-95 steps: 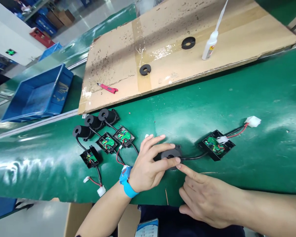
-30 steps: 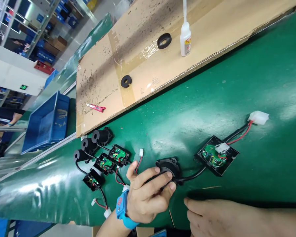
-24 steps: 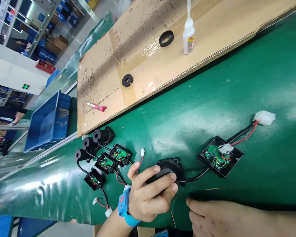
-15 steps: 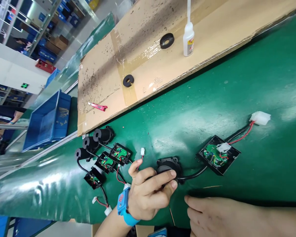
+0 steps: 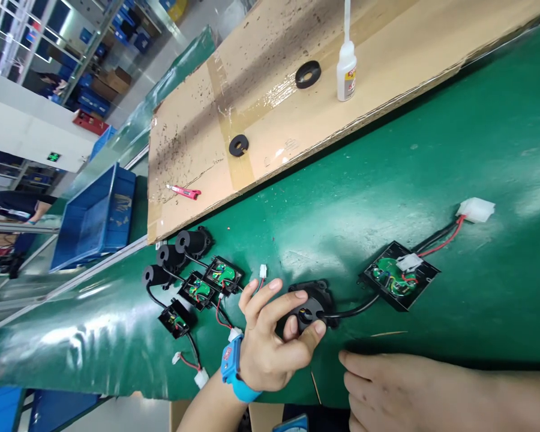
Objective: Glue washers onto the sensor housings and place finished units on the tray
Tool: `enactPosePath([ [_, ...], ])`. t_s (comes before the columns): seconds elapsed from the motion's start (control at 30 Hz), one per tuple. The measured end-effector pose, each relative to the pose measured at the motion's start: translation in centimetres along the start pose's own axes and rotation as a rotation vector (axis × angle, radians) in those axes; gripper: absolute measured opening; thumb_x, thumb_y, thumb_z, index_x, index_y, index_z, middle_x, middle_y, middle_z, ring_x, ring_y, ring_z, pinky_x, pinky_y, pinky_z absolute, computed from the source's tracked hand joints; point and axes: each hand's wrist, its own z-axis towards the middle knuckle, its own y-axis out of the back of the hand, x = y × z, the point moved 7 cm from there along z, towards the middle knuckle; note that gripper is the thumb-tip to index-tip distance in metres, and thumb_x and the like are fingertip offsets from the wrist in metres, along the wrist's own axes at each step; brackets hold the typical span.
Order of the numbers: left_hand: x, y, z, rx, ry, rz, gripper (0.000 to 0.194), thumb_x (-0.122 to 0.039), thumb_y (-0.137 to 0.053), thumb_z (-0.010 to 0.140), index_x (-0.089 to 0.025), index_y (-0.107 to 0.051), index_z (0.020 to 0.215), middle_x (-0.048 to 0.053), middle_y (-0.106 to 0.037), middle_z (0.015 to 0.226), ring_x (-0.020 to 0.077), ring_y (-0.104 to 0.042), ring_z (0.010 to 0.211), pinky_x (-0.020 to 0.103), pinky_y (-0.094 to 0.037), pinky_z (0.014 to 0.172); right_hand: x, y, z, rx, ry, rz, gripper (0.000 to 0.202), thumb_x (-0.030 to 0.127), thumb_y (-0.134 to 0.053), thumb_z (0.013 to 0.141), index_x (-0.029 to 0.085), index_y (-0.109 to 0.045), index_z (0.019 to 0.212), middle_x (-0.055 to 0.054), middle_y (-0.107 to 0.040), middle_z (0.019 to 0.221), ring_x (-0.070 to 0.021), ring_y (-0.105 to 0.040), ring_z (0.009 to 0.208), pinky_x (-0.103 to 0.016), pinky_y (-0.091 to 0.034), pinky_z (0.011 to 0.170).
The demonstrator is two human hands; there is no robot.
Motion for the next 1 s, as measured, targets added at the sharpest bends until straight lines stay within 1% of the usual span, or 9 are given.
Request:
enactPosePath([
  [0.13, -0.1, 0.1, 0.0, -0.006, -0.001, -0.015, 0.041, 0.007, -0.054, 0.090, -0.030, -0.072, 0.092, 0.001, -0.064, 0.121, 0.0209, -0.048, 0.138, 0.051, -0.036, 0.119, -0.1, 0.2, 0.1, 0.004, -0.005, 0.004, 0.032, 0.048, -0.085, 0.069, 0.023, -0.073, 0.085, -0.003, -0.069, 0.075, -0.0246, -0.058, 0.078, -0.045, -0.041, 0.107],
  [0.27, -0.3, 0.1, 0.1, 0.000, -0.011, 0.019, 0.045, 0.010, -0.054, 0.087, -0.031, -0.072, 0.093, 0.000, -0.065, 0.122, 0.0212, -0.050, 0.137, 0.052, -0.038, 0.118, -0.2, 0.3, 0.2, -0.012, -0.005, -0.005, 0.036, 0.050, -0.087, 0.063, 0.023, -0.074, 0.085, -0.003, -0.072, 0.078, -0.0250, -0.059, 0.080, -0.045, -0.041, 0.107],
  [0.47, -0.7, 0.4, 0.4, -0.030, 0.000, 0.029, 0.043, 0.011, -0.057, 0.086, -0.029, -0.073, 0.088, 0.000, -0.067, 0.116, 0.0201, -0.052, 0.132, 0.048, -0.037, 0.119, -0.3, 0.4, 0.4, -0.014, -0.036, -0.001, 0.032, 0.047, -0.084, 0.067, 0.022, -0.073, 0.085, -0.002, -0.073, 0.078, -0.0231, -0.059, 0.077, -0.044, -0.042, 0.107],
  [0.6, -1.4, 0.8, 0.4, -0.057, -0.012, 0.075, 0.029, 0.000, -0.067, 0.089, -0.029, -0.074, 0.086, 0.000, -0.066, 0.100, 0.0177, -0.058, 0.111, 0.043, -0.040, 0.114, -0.3, 0.6, 0.4, -0.001, -0.035, -0.008, 0.031, 0.046, -0.084, 0.069, 0.022, -0.073, 0.085, -0.002, -0.074, 0.078, -0.0232, -0.060, 0.077, -0.044, -0.042, 0.106],
  [0.7, -2.3, 1.2, 0.5, -0.067, -0.023, 0.144, 0.027, -0.001, -0.066, 0.091, -0.026, -0.076, 0.089, 0.000, -0.057, 0.084, 0.0148, -0.055, 0.092, 0.036, -0.043, 0.103, -0.6, 0.8, 0.7, 0.005, -0.046, -0.024, 0.024, 0.043, -0.081, 0.072, 0.023, -0.072, 0.083, -0.002, -0.073, 0.076, -0.0228, -0.059, 0.074, -0.043, -0.043, 0.105],
  [0.77, -2.9, 1.3, 0.5, -0.024, -0.039, 0.180, 0.026, -0.003, -0.058, 0.096, -0.022, -0.077, 0.095, 0.000, -0.054, 0.078, 0.0151, -0.052, 0.083, 0.034, -0.043, 0.091, -0.8, 1.0, 1.0, -0.001, -0.048, -0.032, 0.022, 0.042, -0.080, 0.073, 0.023, -0.071, 0.081, -0.002, -0.073, 0.076, -0.0226, -0.059, 0.074, -0.042, -0.043, 0.103],
  [0.87, -3.8, 1.1, 0.5, 0.115, -0.099, 0.215, 0.032, -0.007, -0.044, 0.103, -0.012, -0.075, 0.107, 0.002, -0.055, 0.074, 0.0163, -0.048, 0.072, 0.035, -0.040, 0.076, -1.0, 1.1, 1.3, 0.002, -0.048, -0.037, 0.023, 0.042, -0.081, 0.072, 0.023, -0.070, 0.078, -0.003, -0.072, 0.074, -0.0221, -0.058, 0.071, -0.041, -0.045, 0.099],
  [0.93, -4.2, 1.0, 0.3, 0.177, -0.135, 0.242, 0.030, -0.006, -0.045, 0.101, -0.008, -0.074, 0.109, 0.000, -0.052, 0.067, 0.0161, -0.043, 0.064, 0.035, -0.037, 0.069, -1.0, 1.1, 1.3, 0.009, -0.049, -0.031, 0.022, 0.042, -0.080, 0.071, 0.023, -0.069, 0.077, -0.003, -0.071, 0.072, -0.0220, -0.058, 0.070, -0.041, -0.044, 0.099],
  [1.0, -4.4, 1.0, 0.1, 0.207, -0.154, 0.259, 0.027, -0.005, -0.051, 0.096, -0.005, -0.074, 0.111, -0.002, -0.047, 0.060, 0.0158, -0.038, 0.058, 0.035, -0.033, 0.063, -0.9, 0.9, 1.2, 0.017, -0.051, -0.028, 0.022, 0.041, -0.079, 0.072, 0.024, -0.067, 0.077, -0.003, -0.071, 0.072, -0.0218, -0.058, 0.071, -0.041, -0.044, 0.100],
])
